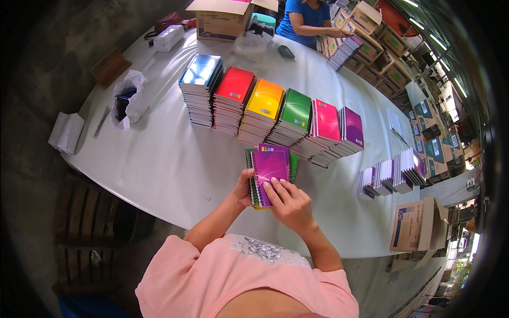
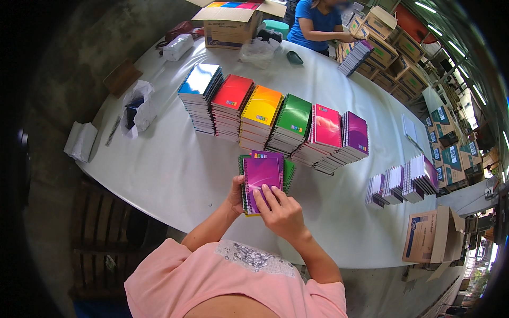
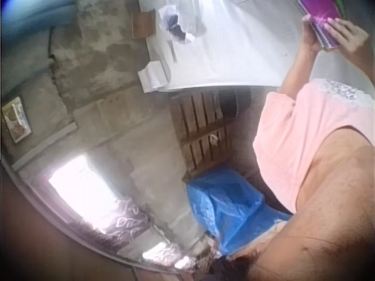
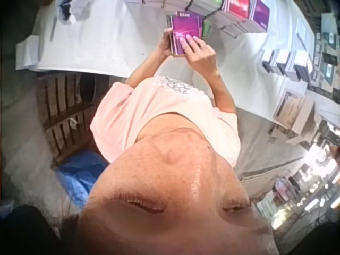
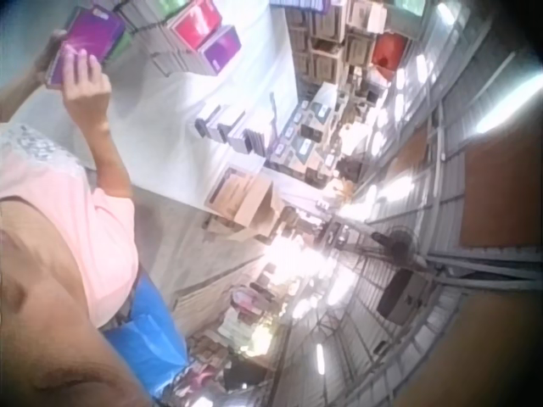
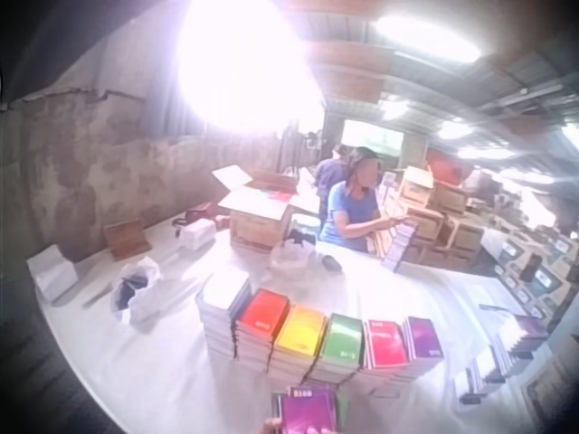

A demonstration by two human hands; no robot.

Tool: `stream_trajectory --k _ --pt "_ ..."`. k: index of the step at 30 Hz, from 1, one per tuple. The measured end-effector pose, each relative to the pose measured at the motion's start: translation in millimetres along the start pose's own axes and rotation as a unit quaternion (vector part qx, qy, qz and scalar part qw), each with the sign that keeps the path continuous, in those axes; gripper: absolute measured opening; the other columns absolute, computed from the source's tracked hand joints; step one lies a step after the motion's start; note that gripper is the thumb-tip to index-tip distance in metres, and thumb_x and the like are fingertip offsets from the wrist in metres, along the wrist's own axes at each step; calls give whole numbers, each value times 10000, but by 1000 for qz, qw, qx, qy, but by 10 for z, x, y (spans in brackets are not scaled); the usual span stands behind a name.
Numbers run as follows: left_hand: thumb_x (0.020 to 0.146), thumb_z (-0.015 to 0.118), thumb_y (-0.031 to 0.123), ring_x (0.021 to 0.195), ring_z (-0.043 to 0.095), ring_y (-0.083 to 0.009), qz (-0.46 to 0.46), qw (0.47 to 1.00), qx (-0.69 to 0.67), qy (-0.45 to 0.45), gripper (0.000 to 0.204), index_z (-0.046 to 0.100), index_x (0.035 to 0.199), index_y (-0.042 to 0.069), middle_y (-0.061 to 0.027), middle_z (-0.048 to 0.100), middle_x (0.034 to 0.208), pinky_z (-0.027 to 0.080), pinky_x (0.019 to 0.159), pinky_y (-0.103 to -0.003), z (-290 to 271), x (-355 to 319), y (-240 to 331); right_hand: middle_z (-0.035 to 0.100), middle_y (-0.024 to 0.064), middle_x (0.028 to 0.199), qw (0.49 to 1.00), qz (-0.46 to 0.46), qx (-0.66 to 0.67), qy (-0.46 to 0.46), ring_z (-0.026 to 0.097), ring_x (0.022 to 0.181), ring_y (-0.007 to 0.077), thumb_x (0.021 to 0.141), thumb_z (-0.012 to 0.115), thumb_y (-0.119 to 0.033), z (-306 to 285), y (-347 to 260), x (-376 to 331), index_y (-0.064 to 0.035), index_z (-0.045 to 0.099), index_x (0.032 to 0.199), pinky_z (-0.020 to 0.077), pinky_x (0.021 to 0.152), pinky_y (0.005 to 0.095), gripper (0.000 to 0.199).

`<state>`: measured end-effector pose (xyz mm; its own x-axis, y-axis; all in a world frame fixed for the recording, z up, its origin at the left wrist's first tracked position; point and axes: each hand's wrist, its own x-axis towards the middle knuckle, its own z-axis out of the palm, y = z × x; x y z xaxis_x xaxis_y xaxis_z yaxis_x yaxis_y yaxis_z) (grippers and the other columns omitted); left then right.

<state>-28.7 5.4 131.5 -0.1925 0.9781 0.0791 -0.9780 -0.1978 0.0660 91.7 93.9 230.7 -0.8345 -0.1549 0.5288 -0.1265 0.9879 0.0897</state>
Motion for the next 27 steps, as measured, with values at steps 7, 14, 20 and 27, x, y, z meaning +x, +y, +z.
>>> stream_trajectory --k 7,14,20,27 --pt "681 697 404 1065 548 -289 8 999 -11 39 718 443 1240 33 -152 548 1167 437 933 -481 5 17 -9 652 120 980 991 26 65 113 644 743 217 694 552 -44 -180 416 20 -22 588 1102 481 533 299 409" --pt "674 662 345 1033 554 -288 6 1000 11 11 682 442 1238 32 -150 549 1146 445 913 -476 106 44 44 644 112 1002 922 86 -293 237 636 780 256 679 544 79 -855 1747 55 -25 568 1134 495 633 357 467" --pt "677 649 335 1023 561 -288 -2 1000 14 -24 673 442 1235 21 -154 550 1144 444 914 -477 107 70 57 642 59 1048 947 101 -299 54 624 919 201 725 576 -23 1 2374 -533 -116 570 1169 460 747 343 454" --pt "691 644 329 1036 558 -296 5 1000 2 -9 671 430 1250 25 -165 535 1175 443 917 -478 128 -14 63 621 26 1102 964 173 -199 29 581 1005 174 703 622 -35 -131 2241 -391 -170 580 1172 407 822 334 490"
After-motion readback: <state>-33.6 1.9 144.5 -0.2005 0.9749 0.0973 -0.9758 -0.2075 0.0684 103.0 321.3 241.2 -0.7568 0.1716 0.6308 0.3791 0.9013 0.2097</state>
